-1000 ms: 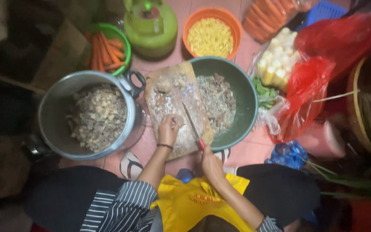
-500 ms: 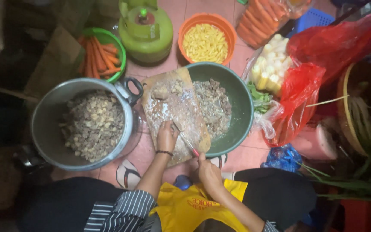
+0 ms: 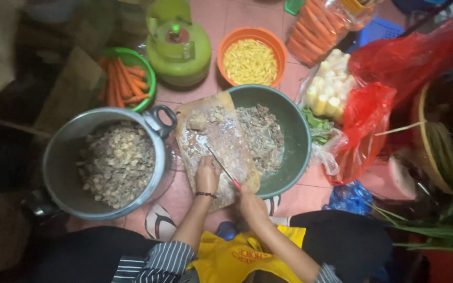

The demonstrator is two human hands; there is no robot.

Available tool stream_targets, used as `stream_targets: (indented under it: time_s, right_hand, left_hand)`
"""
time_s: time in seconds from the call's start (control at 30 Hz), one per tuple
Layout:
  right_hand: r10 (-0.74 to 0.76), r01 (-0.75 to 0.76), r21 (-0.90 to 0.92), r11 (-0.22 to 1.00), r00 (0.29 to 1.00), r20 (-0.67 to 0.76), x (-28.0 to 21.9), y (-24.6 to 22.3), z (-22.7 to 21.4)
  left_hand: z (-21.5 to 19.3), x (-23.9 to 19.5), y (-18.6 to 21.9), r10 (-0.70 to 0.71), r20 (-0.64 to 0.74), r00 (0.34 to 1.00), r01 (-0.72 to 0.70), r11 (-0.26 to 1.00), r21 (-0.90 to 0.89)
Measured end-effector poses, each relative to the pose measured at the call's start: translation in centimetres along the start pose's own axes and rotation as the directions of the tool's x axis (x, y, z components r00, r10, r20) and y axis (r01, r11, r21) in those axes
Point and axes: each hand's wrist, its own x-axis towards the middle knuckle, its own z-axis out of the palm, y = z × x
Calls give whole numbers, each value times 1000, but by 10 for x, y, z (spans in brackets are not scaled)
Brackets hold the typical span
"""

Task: Cutting cooked meat into smaller pieces on a wooden cutting board and sorting them into a pot.

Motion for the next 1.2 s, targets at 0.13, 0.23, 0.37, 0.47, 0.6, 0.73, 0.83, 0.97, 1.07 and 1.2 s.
stream_targets:
  time_s: [0.13, 0.23, 0.37, 0.47, 0.6, 0.73, 0.83, 0.97, 1.07, 1.2]
  right_hand:
    - [-212, 217, -591, 777, 974, 78, -20, 37, -16]
    - [-159, 168, -593, 788, 985, 68, -9, 50, -3]
    - [-60, 53, -459, 887, 998, 0, 23, 9, 15]
    - [-101, 90, -440, 893, 995, -1, 48, -6, 27]
    - [45, -66, -267, 961, 995, -84, 31, 14, 17]
    - [-150, 180, -474, 862, 983, 102, -1, 43, 5]
    - [-77, 94, -583, 807, 996, 54, -3, 46, 9]
    - [-212, 183, -316, 931, 976, -57, 26, 15, 25]
    - [-177, 147, -363, 920, 983, -51, 56, 16, 35]
    - [-47, 36, -304, 952, 998, -28, 25, 31, 22]
  left_hand:
    - [9, 2, -9, -143, 73, 987, 146, 989, -38]
    - [10, 2, -13, -182, 113, 977, 187, 982, -31]
    - [16, 0, -24, -132, 80, 988, 133, 991, -5]
    - [14, 4, -23, -149, 64, 987, 152, 988, -40]
    - [16, 4, -22, -153, 46, 987, 155, 986, -59]
    - [23, 4, -31, -161, 35, 986, 163, 983, -79]
    - [19, 3, -27, -221, 102, 970, 226, 973, -43]
    - [18, 5, -28, -149, 75, 986, 150, 989, -10]
    - [15, 8, -26, -151, 71, 986, 154, 987, -39]
    - [19, 2, -26, -164, 46, 985, 166, 986, -34]
